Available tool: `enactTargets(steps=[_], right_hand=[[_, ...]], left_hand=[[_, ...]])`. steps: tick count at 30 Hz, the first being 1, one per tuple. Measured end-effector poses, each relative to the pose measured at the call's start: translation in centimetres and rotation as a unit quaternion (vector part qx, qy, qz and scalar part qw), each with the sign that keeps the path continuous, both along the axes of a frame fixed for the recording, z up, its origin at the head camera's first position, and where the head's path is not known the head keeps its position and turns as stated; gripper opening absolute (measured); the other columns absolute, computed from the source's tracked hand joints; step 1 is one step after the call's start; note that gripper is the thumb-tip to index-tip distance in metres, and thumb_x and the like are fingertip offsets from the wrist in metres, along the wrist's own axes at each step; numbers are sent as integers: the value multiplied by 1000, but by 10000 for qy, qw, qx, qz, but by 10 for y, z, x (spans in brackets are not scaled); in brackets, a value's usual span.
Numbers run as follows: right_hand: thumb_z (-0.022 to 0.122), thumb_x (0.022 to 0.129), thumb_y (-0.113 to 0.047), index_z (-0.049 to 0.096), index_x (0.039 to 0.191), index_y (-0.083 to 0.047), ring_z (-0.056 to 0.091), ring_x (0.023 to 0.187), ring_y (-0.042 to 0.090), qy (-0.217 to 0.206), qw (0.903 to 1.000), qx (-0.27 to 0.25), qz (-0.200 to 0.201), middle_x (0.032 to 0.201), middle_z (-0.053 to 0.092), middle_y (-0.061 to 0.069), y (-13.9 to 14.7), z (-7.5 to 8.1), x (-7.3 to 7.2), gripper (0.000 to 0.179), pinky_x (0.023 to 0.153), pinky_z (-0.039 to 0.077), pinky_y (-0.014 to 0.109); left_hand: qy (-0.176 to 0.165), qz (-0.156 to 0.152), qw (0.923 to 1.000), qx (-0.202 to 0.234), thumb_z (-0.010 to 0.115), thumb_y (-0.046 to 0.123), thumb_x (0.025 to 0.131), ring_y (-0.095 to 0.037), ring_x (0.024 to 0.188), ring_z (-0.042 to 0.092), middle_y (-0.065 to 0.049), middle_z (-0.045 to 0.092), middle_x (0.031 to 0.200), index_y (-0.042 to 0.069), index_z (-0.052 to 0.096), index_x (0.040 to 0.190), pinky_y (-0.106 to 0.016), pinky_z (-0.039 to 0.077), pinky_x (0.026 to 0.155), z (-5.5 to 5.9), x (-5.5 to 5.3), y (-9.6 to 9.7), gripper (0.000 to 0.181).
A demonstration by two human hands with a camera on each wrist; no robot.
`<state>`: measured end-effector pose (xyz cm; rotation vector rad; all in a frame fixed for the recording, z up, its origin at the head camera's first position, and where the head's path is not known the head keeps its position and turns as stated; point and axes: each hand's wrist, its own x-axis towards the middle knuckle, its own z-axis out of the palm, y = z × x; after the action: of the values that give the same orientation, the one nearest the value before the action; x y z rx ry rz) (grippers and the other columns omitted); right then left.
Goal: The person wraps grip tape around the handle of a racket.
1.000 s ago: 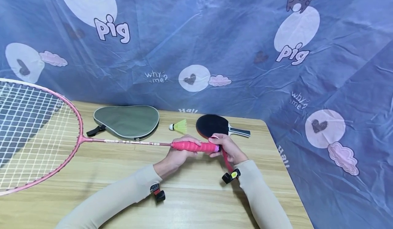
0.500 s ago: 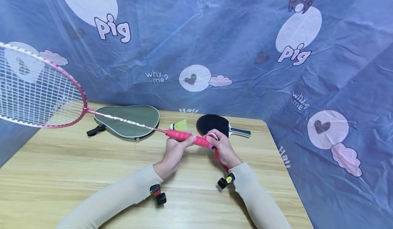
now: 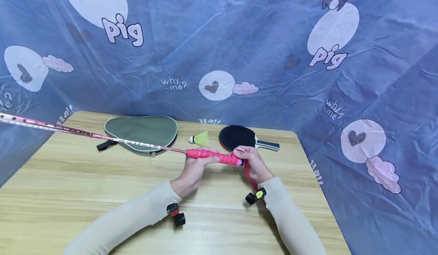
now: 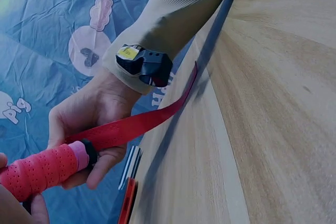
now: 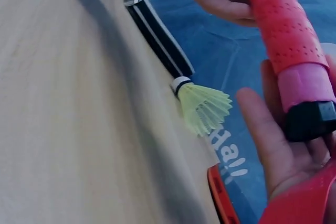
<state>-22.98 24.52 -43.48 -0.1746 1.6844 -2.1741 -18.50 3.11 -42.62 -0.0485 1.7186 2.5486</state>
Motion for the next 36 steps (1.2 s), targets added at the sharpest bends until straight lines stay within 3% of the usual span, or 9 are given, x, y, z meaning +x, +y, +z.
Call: enactTargets(steps=[5, 8, 12, 16, 21, 26, 29, 32, 36], right_hand=[[45, 101, 3, 73, 78, -18, 59, 58, 0, -194, 9985, 378, 343, 64, 67, -10, 8, 3, -2, 42, 54, 45, 14], [40, 103, 1, 68, 74, -18, 61, 56, 0, -375, 9967, 514, 503, 62, 66, -9, 10, 5, -3, 45, 52, 45, 13], [36, 106, -2, 61, 77, -16, 67, 60, 3, -642, 9954, 359, 608, 65, 68, -7, 12, 7, -4, 42, 59, 56, 18], [41, 106, -2, 55, 81, -16, 69, 62, 4, -615, 9967, 215, 493, 68, 66, -6, 11, 8, -4, 31, 64, 62, 27], [52, 103, -4, 52, 75, -16, 65, 62, 3, -122, 9998, 142, -97, 67, 65, -9, 9, 7, -3, 30, 57, 51, 15], [58, 98, 2, 56, 74, -16, 72, 82, 6, 565, 9970, 212, -494, 83, 78, -5, 1, 9, 1, 30, 62, 47, 16], [58, 96, 5, 62, 81, -16, 73, 89, 7, 873, 9948, 214, -469, 90, 79, -3, -1, 10, 2, 26, 66, 51, 15], [58, 96, 5, 68, 89, -16, 73, 87, 6, 849, 9952, 214, -428, 91, 79, -4, 1, 10, 2, 25, 66, 52, 14], [56, 98, 3, 74, 90, -18, 72, 84, 4, 463, 9980, 317, -307, 90, 79, -4, 8, 10, -1, 28, 66, 53, 15]], left_hand=[[36, -390, 9992, -51, 78, 0, 75, -14, 99, 68, 0, 78, 97, 0, 76, 104, -30, 49, 95, -1, 3, 0, 29], [151, -613, 9980, -24, 77, -2, 74, -14, 101, 68, -6, 77, 103, -1, 75, 102, -30, 50, 95, -1, 3, -1, 28], [359, -824, 9959, 67, 76, -5, 72, -14, 102, 69, -22, 73, 114, -5, 73, 102, -28, 51, 91, -1, 1, -2, 30], [462, -947, 9944, 26, 76, -4, 74, -11, 101, 69, -24, 71, 121, -4, 72, 110, -25, 51, 87, -1, -1, -3, 36], [360, -613, 9975, -52, 80, 8, 84, -7, 93, 71, -10, 76, 111, 0, 69, 120, -26, 57, 89, 0, -2, 1, 39], [-130, 39, 9988, 481, 82, 17, 85, -12, 69, 72, -2, 76, 84, -1, 69, 108, -33, 64, 75, 3, -1, 6, 32], [-186, 299, 9970, 688, 83, 15, 84, -12, 68, 72, -1, 76, 82, -4, 70, 106, -34, 64, 74, 5, 1, 6, 32], [-252, 323, 9972, 631, 83, 11, 83, -13, 73, 73, -2, 77, 85, -2, 71, 106, -34, 64, 78, 4, 3, 6, 29], [-344, 225, 9990, 191, 85, 10, 79, -11, 80, 72, 0, 76, 87, 2, 72, 103, -29, 60, 84, 3, 5, 5, 28]])
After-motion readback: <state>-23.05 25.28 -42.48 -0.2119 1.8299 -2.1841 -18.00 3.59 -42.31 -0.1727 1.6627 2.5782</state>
